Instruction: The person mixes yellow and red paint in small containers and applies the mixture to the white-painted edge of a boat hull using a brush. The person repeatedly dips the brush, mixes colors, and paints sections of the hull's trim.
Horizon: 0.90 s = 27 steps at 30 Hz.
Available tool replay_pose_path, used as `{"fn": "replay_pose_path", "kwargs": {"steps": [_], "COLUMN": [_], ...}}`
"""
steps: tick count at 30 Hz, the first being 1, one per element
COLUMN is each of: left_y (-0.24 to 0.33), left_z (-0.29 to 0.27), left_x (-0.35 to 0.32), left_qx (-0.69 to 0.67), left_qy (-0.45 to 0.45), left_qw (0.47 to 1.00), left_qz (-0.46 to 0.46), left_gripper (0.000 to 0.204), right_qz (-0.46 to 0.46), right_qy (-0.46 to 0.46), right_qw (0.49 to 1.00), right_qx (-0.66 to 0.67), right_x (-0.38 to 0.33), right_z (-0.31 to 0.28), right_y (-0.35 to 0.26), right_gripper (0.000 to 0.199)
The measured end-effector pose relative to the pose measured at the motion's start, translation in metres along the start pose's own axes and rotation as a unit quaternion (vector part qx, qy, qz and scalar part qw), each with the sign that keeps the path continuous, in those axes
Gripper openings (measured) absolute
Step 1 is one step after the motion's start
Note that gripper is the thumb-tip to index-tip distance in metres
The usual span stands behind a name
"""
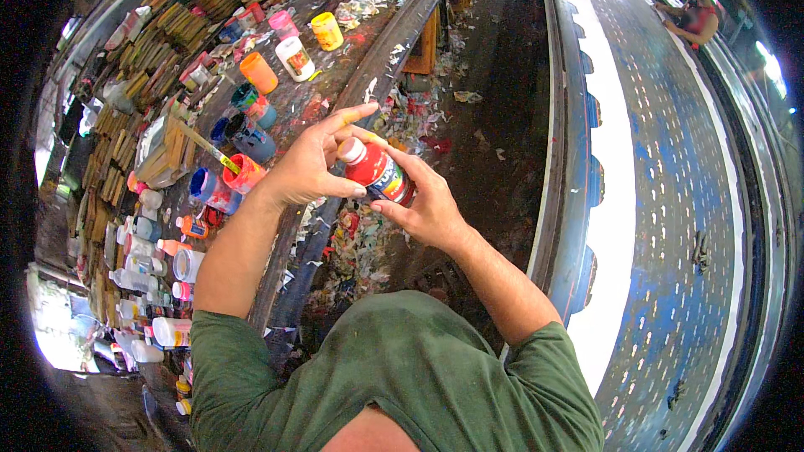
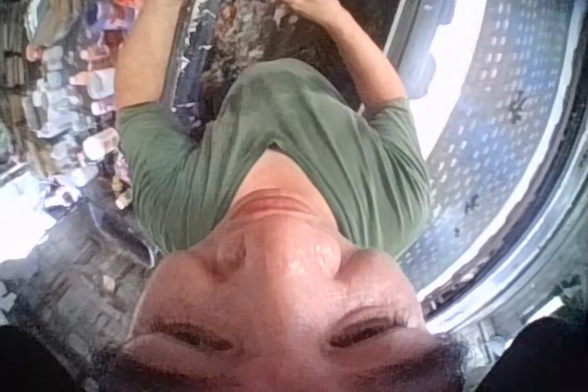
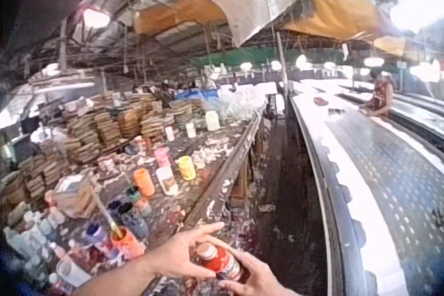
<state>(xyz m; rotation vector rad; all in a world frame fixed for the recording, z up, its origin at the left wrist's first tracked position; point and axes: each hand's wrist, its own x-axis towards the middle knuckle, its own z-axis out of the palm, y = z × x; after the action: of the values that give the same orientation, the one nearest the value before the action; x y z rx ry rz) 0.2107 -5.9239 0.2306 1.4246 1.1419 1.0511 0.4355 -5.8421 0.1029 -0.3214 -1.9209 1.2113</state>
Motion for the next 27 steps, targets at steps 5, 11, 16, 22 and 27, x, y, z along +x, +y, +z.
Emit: {"fn": "replay_pose_path", "kwargs": {"steps": [5, 11, 16, 22, 27], "left_y": [-0.018, -0.01, -0.014, -0.033, -0.025], "left_z": [-0.007, -0.021, -0.022, -0.029, -0.044], "left_x": [0.004, 0.007, 0.002, -0.01, -0.025], "left_qx": [0.246, 0.335, 0.312, 0.272, 0.448], "left_qy": [0.062, 0.01, 0.015, 0.095, 0.18], "left_qw": [0.949, 0.905, 0.904, 0.899, 0.822], "left_qz": [0.187, 0.263, 0.291, 0.329, 0.302], "left_gripper": [0.068, 0.036, 0.026, 0.029, 0.032], "right_qz": [0.028, 0.041, 0.07, 0.016, 0.01], "right_qy": [0.021, -0.018, -0.056, -0.037, 0.005], "right_qw": [0.999, 0.998, 0.989, 0.997, 1.0], "right_qx": [0.024, 0.032, 0.121, 0.066, -0.013], "right_x": [-0.004, -0.002, 0.007, 0.02, 0.036], "right_z": [-0.006, -0.019, -0.015, 0.015, 0.049], "right_y": [0.004, 0.011, 0.012, 0.026, 0.025], "right_gripper": [0.093, 0.092, 0.093, 0.088, 0.089]}}
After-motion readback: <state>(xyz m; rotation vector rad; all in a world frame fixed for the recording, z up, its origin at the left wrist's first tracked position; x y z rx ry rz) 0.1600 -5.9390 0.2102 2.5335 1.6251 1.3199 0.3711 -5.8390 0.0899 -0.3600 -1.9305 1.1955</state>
